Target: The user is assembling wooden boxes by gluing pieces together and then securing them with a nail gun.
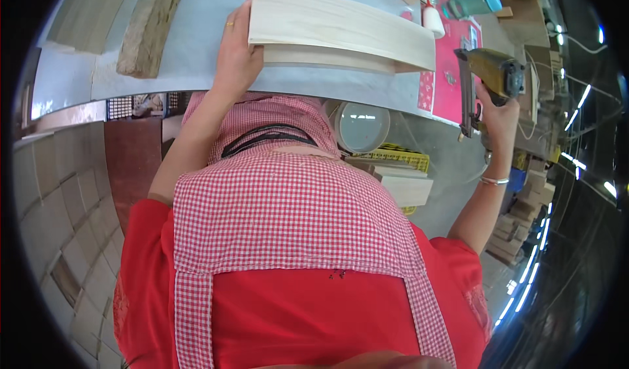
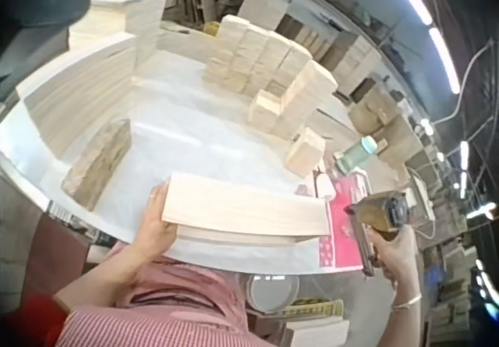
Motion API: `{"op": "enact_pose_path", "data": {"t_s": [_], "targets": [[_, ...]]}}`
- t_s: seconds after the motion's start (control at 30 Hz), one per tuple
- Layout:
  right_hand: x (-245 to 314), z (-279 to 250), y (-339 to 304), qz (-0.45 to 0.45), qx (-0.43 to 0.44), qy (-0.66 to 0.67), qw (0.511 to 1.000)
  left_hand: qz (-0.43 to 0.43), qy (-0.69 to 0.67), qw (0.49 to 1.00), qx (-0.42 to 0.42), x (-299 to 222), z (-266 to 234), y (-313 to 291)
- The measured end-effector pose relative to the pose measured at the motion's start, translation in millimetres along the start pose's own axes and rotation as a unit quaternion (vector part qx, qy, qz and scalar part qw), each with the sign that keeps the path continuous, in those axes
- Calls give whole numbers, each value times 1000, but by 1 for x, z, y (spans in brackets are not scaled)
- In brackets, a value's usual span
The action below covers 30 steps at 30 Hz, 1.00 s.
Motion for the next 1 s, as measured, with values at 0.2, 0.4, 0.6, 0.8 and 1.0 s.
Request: {"op": "enact_pose_path", "data": {"t_s": [0.2,0.4,0.6,0.8,1.0], "targets": [[-117,45,-12,-5,43,-108,993,0,1,1000,28,-8,-8,11],[-176,121,-6,77,32,-260,962,-352,73,898,256,32,-49,67],[-179,161,-10,70,39,-271,959,-405,93,859,298,68,-67,95],[-158,154,-12,-13,-46,-310,950,-438,28,854,279,66,-75,83],[-57,171,-21,-54,-19,180,982,-467,-272,840,45,54,-90,33]]}}
Point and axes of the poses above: each hand's wrist, its own y-axis towards the middle knuckle, its own z-axis out of the palm, x = y × z, the point moved 4 cm from there along y, towards the middle knuckle, and after that the axes turned 2 degrees about -y, right-handed, at the moved point
